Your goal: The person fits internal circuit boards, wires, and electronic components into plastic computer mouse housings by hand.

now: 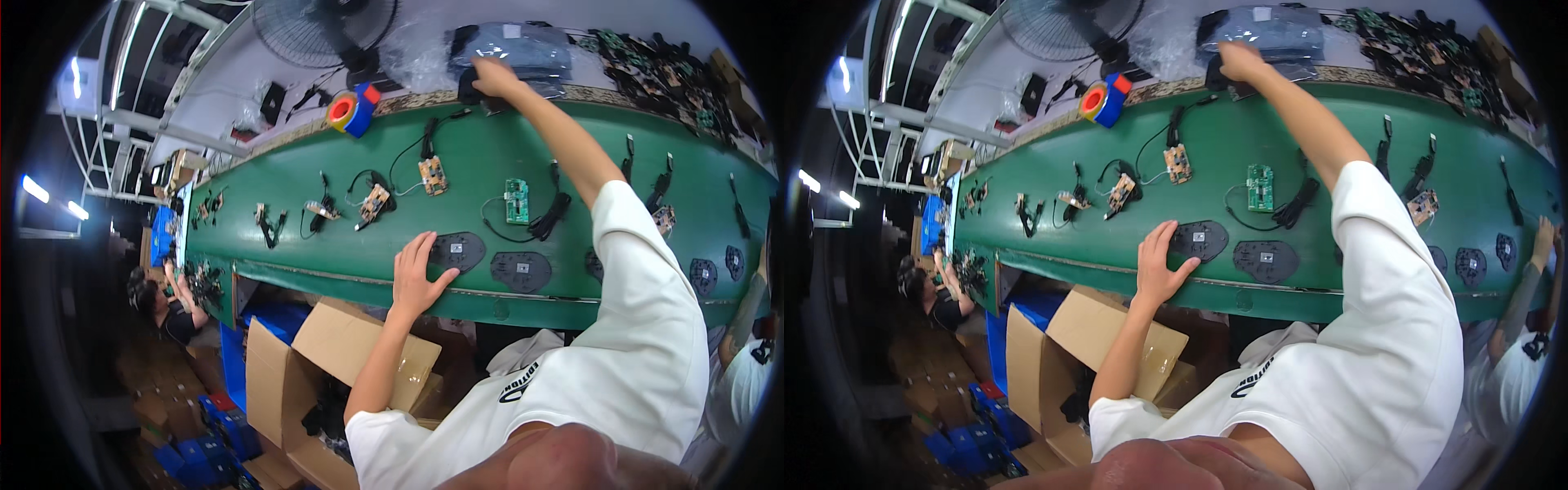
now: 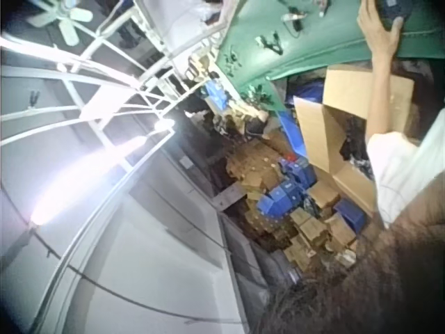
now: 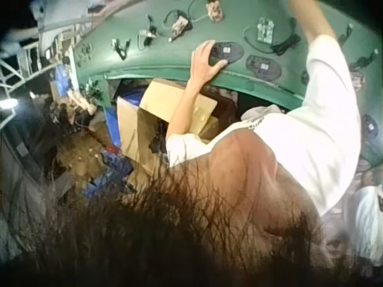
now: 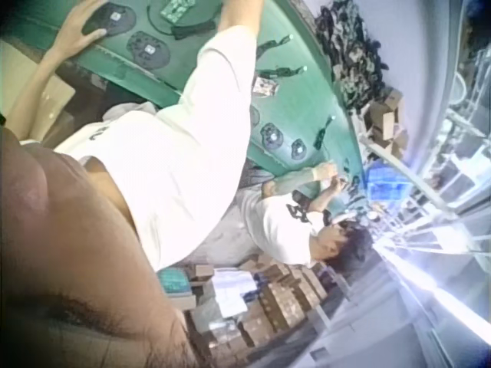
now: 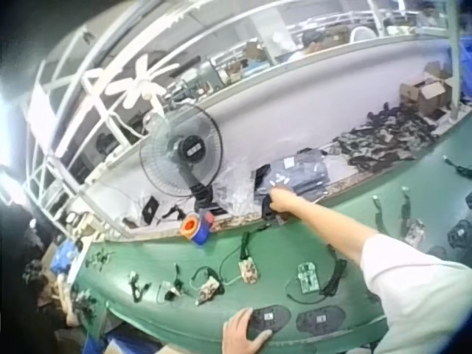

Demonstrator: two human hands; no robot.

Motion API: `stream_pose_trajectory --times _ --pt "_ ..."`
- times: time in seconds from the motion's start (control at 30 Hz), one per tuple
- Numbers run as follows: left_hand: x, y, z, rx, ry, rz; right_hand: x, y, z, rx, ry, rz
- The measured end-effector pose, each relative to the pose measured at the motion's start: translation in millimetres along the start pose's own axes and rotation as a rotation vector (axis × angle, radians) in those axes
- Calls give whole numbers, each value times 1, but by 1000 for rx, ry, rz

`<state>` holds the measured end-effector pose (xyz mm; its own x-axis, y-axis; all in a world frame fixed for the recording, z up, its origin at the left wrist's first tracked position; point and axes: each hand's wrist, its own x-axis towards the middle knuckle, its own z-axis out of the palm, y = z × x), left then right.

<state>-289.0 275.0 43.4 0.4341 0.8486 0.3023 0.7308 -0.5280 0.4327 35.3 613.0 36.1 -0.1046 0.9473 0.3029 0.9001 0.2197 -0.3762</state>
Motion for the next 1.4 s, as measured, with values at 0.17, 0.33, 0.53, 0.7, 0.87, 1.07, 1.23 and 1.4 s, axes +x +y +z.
stream_pose_trajectory --times 0.17,0.33,0.53,0.7,0.87,1.07,1.23,1.4 --pt "-15 -13 -4 -67 87 -95 -23 -30 -18 41 -55 64" --pt "-9 -9 -2 -20 45 -31 -29 -25 -23 -44 -242 -64" --pt "-9 -9 0 31 59 -17 -19 -26 -35 52 -368 3" --pt "5 -6 7 -151 224 -87 -44 -11 -52 612 69 149" --pt "83 70 -4 -1289 484 -629 -164 -109 -64 1081 126 -202" --pt "82 13 -29 -1126 355 -573 -171 -44 -102 952 271 -190" --pt "-3 -82 -52 -116 114 -280 -90 123 -104 -192 39 389" --pt "-4 -71 -35 120 110 -232 -82 172 -96 -421 42 333"
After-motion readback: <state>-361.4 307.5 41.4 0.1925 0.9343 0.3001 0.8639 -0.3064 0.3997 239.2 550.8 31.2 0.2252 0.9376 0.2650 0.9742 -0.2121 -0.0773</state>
